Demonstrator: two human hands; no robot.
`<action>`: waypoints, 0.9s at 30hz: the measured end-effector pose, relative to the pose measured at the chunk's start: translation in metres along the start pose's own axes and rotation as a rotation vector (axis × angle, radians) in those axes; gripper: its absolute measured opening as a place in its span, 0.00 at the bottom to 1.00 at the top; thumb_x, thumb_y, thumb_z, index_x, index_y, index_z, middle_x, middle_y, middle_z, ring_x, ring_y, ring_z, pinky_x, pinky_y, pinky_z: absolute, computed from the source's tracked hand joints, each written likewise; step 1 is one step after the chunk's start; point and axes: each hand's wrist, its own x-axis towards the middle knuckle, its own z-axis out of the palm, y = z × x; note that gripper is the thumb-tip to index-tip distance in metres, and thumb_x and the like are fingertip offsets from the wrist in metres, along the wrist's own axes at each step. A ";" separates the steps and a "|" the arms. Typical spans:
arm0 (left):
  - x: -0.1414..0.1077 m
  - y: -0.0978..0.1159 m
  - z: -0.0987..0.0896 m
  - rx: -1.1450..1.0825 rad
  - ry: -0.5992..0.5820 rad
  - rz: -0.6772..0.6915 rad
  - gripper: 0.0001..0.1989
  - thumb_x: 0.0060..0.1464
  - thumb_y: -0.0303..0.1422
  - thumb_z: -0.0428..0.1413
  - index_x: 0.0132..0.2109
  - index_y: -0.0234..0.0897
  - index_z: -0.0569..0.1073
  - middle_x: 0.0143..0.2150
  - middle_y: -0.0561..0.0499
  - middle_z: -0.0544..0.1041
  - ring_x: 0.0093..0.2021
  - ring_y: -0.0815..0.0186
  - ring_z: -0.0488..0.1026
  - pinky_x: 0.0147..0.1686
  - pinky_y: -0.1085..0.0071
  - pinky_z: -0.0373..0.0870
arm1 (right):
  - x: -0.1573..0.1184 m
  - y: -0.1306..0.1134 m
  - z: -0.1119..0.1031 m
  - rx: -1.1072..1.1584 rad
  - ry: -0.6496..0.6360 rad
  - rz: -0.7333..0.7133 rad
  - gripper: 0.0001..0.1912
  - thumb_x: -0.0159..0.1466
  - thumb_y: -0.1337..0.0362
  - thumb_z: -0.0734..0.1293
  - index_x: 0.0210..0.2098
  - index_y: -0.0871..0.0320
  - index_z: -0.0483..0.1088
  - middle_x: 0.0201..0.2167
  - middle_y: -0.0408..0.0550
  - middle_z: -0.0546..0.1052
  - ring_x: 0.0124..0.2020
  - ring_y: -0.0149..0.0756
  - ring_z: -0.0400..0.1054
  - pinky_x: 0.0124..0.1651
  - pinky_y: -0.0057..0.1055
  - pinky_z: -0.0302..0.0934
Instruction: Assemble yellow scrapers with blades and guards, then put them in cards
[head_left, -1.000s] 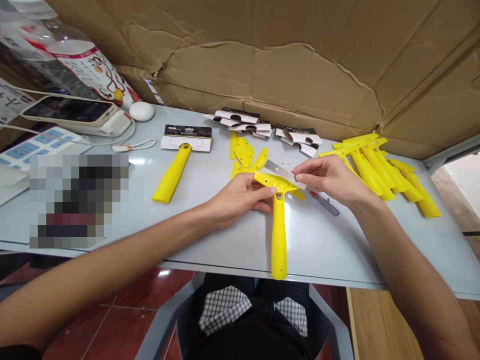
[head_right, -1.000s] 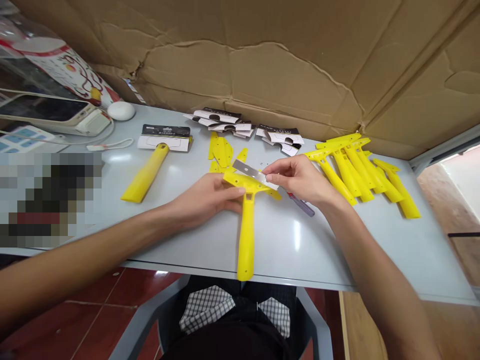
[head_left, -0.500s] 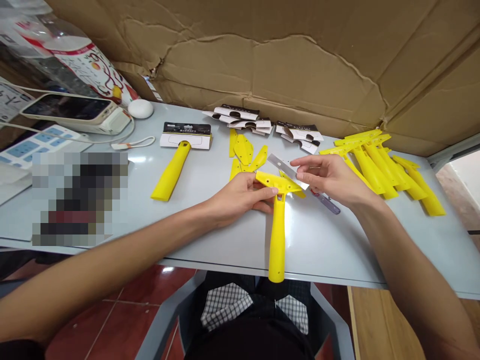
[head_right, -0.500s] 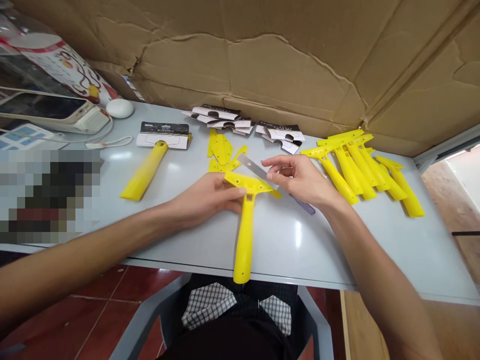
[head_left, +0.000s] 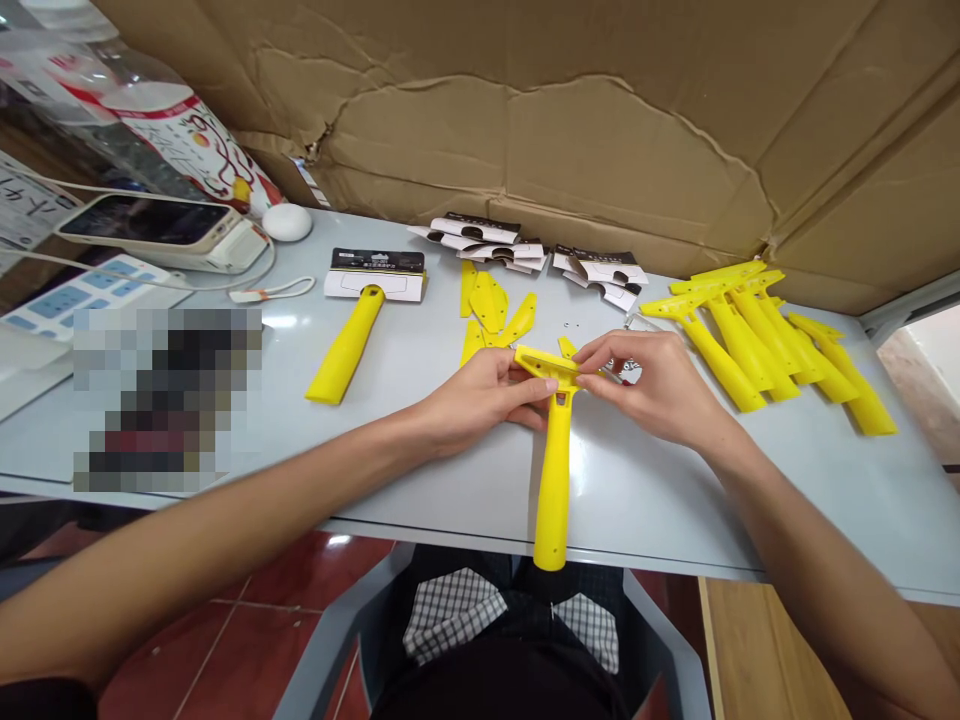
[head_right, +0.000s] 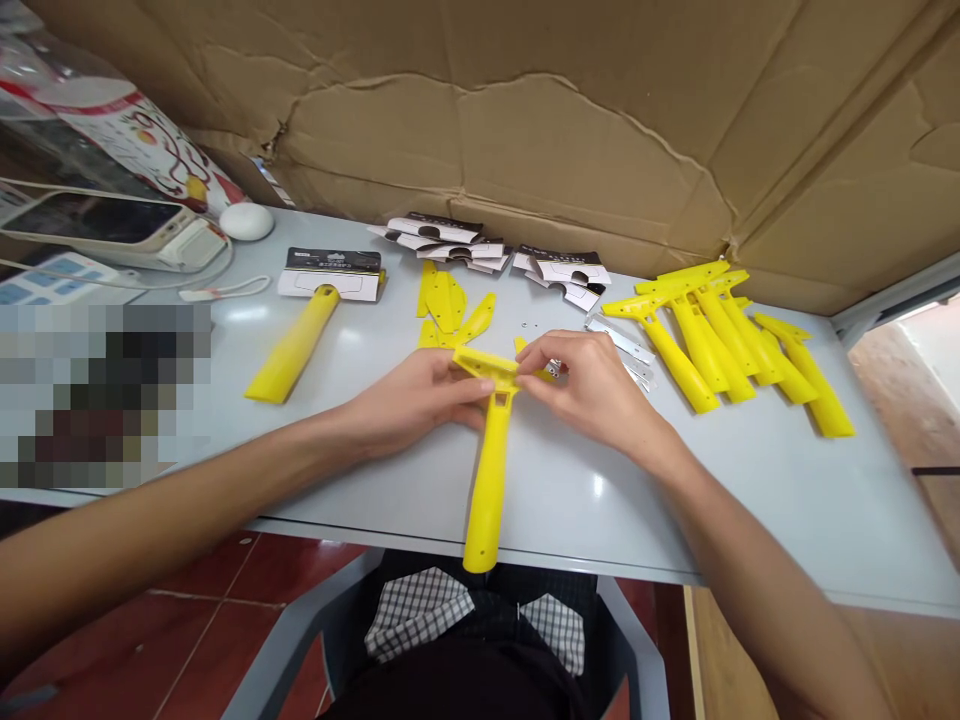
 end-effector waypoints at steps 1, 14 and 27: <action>0.000 0.000 0.000 0.004 0.002 -0.003 0.13 0.58 0.37 0.70 0.46 0.33 0.84 0.47 0.41 0.86 0.46 0.59 0.83 0.46 0.62 0.83 | 0.000 0.001 0.000 -0.020 0.028 -0.004 0.05 0.65 0.68 0.71 0.33 0.53 0.77 0.40 0.46 0.87 0.41 0.41 0.81 0.45 0.39 0.69; 0.000 0.002 -0.001 0.018 -0.001 -0.008 0.10 0.60 0.37 0.69 0.42 0.32 0.84 0.44 0.41 0.87 0.44 0.60 0.83 0.47 0.62 0.83 | 0.000 0.007 -0.005 0.049 -0.003 -0.038 0.05 0.69 0.62 0.72 0.40 0.50 0.84 0.45 0.47 0.87 0.46 0.43 0.81 0.51 0.44 0.72; 0.000 0.002 0.000 0.018 0.008 0.000 0.13 0.59 0.36 0.69 0.46 0.31 0.84 0.46 0.40 0.86 0.45 0.60 0.84 0.46 0.62 0.83 | 0.001 0.014 0.000 0.152 0.050 0.063 0.19 0.66 0.68 0.69 0.55 0.52 0.81 0.41 0.47 0.83 0.40 0.40 0.76 0.45 0.40 0.71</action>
